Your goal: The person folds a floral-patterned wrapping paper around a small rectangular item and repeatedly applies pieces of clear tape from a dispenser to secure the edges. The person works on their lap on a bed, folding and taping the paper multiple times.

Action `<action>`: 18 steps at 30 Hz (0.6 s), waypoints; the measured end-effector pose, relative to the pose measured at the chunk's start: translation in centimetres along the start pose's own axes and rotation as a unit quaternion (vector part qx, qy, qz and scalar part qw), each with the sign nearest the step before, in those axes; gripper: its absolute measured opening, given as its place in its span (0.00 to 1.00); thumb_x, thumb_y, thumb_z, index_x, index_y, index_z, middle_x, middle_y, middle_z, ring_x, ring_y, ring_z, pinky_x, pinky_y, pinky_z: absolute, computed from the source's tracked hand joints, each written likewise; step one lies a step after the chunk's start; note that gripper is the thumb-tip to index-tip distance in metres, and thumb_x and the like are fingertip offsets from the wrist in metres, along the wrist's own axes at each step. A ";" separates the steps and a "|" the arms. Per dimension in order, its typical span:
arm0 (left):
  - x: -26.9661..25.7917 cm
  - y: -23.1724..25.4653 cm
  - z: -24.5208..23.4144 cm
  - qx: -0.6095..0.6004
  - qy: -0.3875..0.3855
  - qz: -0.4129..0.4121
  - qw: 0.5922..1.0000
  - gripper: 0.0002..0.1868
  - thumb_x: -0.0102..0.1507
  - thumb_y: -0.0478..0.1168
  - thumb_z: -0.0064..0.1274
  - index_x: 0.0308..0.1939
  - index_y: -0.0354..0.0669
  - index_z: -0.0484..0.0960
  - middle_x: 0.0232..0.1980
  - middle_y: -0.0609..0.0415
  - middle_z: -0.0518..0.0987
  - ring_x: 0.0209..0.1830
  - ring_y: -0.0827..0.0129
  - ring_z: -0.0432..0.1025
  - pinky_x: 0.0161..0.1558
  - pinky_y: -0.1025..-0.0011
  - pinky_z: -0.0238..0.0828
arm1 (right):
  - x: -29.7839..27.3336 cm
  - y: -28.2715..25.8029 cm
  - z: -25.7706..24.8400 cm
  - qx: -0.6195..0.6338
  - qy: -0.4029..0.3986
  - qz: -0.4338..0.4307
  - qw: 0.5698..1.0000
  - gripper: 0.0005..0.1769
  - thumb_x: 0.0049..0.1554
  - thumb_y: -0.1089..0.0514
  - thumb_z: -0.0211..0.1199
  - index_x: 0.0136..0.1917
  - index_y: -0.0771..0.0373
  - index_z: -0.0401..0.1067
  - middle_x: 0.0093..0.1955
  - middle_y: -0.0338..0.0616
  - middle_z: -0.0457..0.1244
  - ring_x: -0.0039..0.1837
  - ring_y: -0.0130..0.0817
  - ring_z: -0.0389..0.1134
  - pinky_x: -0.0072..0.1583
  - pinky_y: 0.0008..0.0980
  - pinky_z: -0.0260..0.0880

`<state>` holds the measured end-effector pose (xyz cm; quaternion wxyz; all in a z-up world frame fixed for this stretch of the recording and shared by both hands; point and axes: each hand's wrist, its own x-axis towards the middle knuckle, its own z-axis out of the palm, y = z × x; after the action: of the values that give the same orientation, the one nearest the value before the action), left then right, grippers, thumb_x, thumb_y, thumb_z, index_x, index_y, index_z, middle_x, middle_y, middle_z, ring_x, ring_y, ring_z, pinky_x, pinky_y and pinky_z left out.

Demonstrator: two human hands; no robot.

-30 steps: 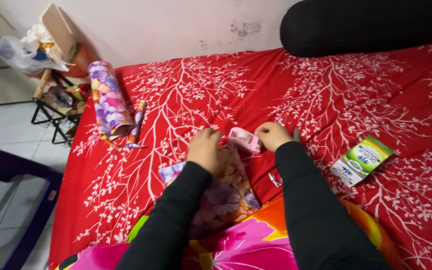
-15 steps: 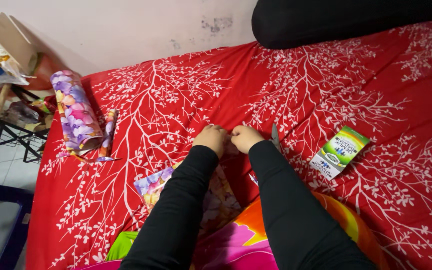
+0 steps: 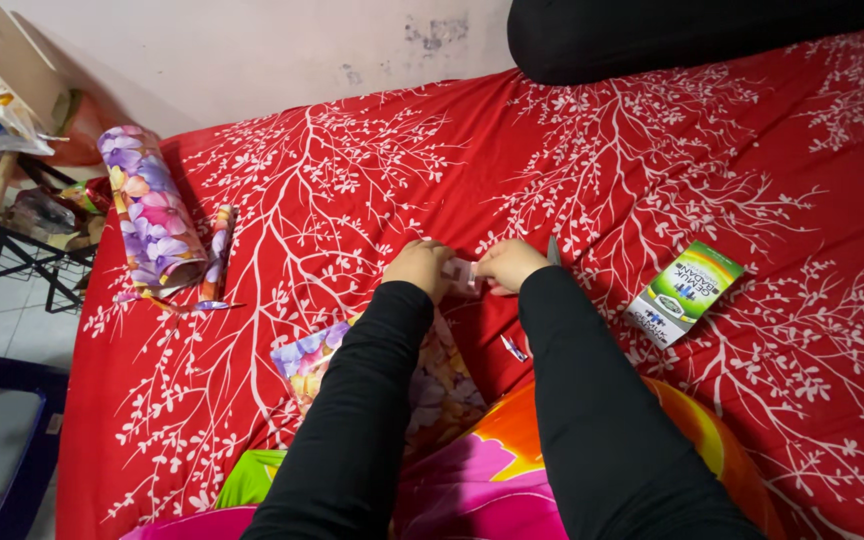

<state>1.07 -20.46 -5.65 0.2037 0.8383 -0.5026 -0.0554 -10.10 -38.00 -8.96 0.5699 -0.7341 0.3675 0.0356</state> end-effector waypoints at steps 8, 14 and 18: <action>0.2 -0.4 0.4 -0.006 0.009 0.010 1.000 0.26 0.51 0.43 0.69 0.54 0.48 0.83 0.57 0.55 0.80 0.62 0.57 0.70 0.61 0.63 0.69 | -0.9 -0.2 0.1 0.039 0.010 0.039 0.998 0.05 0.58 0.60 0.66 0.43 0.63 0.78 0.40 0.38 0.67 0.40 0.25 0.66 0.49 0.32 0.78; 0.2 -0.5 0.5 -0.007 0.013 0.019 1.000 0.26 0.51 0.42 0.69 0.53 0.47 0.84 0.56 0.54 0.81 0.61 0.56 0.71 0.60 0.62 0.69 | 0.0 0.8 0.2 0.024 0.008 0.009 1.000 0.05 0.56 0.59 0.68 0.41 0.63 0.78 0.37 0.37 0.67 0.39 0.24 0.66 0.46 0.32 0.76; 0.1 -0.4 0.6 -0.006 0.007 0.004 1.000 0.23 0.52 0.41 0.66 0.52 0.48 0.84 0.56 0.54 0.81 0.61 0.56 0.71 0.61 0.62 0.69 | 1.4 2.3 0.3 0.022 0.015 -0.005 1.000 0.03 0.54 0.60 0.69 0.41 0.62 0.80 0.35 0.38 0.67 0.37 0.26 0.68 0.44 0.31 0.76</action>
<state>1.24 -20.58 -6.35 0.2127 0.8355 -0.5040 -0.0522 -10.30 -38.63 -11.53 0.5805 -0.7238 0.3728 0.0133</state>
